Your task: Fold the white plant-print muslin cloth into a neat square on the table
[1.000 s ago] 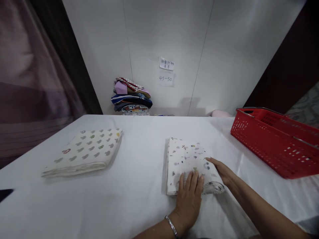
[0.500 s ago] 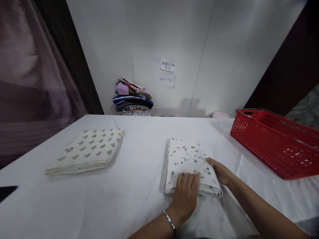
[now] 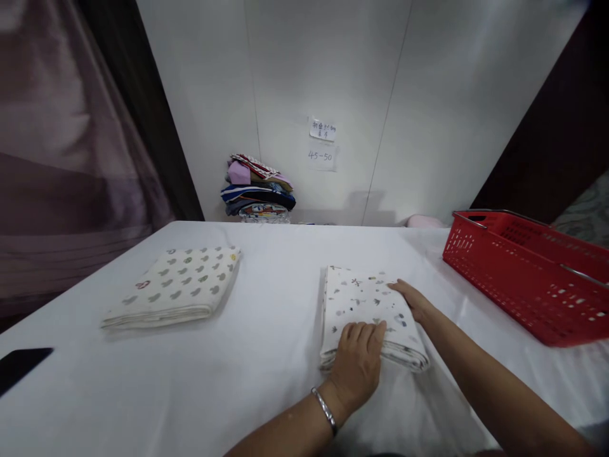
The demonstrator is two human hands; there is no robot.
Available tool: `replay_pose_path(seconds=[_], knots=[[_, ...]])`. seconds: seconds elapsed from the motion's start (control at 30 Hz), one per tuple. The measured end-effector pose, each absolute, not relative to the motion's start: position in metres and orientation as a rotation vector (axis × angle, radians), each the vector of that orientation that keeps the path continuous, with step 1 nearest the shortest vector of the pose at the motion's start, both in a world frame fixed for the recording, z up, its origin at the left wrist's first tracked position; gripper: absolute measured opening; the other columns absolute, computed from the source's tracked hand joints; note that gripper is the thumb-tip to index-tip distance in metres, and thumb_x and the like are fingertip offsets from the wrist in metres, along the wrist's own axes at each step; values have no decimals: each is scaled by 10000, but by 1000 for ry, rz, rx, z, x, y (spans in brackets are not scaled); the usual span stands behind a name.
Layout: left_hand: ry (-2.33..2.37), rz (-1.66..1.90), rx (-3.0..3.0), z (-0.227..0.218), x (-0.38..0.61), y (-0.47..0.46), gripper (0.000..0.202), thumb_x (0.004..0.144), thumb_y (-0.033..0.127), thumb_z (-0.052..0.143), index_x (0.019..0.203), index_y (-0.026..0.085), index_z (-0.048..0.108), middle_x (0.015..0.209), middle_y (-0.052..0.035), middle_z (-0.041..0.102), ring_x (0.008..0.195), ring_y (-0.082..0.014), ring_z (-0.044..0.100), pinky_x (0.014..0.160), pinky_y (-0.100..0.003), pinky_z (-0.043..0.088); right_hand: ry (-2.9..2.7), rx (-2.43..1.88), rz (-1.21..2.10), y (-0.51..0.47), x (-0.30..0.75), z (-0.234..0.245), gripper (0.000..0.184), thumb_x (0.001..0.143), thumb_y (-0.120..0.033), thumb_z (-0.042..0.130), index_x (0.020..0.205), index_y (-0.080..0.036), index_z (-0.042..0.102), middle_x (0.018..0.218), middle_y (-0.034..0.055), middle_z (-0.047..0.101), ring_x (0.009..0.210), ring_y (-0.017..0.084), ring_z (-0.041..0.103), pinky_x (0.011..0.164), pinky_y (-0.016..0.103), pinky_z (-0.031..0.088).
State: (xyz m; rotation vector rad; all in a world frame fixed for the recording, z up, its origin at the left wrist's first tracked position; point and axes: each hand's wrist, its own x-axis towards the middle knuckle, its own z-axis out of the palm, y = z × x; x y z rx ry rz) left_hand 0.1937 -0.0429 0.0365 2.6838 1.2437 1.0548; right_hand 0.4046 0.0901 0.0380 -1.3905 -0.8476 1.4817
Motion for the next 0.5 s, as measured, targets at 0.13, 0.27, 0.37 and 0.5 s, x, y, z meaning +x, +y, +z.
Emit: replay_pose_path(seconds=[0.13,0.27,0.37,0.5], knots=[[1167,1149,2559,65,195,-45,581,766,116,390,1344,137,336,1161,-104,552,1050,-227,484,943,-414,380,-892,-1516,1271,93,411,86,954,665,-290,727,1441,-227,175,1238,145,561,869,251,648,715,360,538],[1092,1316,2227,93,200,-49,624,714,86,403,1328,179,345,1227,-89,521,1112,-224,469,981,-405,376,-1017,-1466,1170,101,419,138,890,660,-205,727,1418,-227,261,1167,134,608,809,259,658,671,372,539],[1065,1390,1833,106,202,-50,615,695,72,423,1295,200,384,1238,-68,527,1118,-202,490,975,-343,399,-1139,-1392,1139,114,410,170,764,683,-146,705,1366,-223,371,1043,104,662,723,213,653,615,336,539],[1036,1497,1203,99,182,-37,516,723,105,453,1230,198,424,1129,-43,606,1009,-167,574,886,-278,458,-1347,-1372,1200,134,363,189,724,728,-218,691,1368,-193,352,847,74,677,566,159,625,509,303,537]])
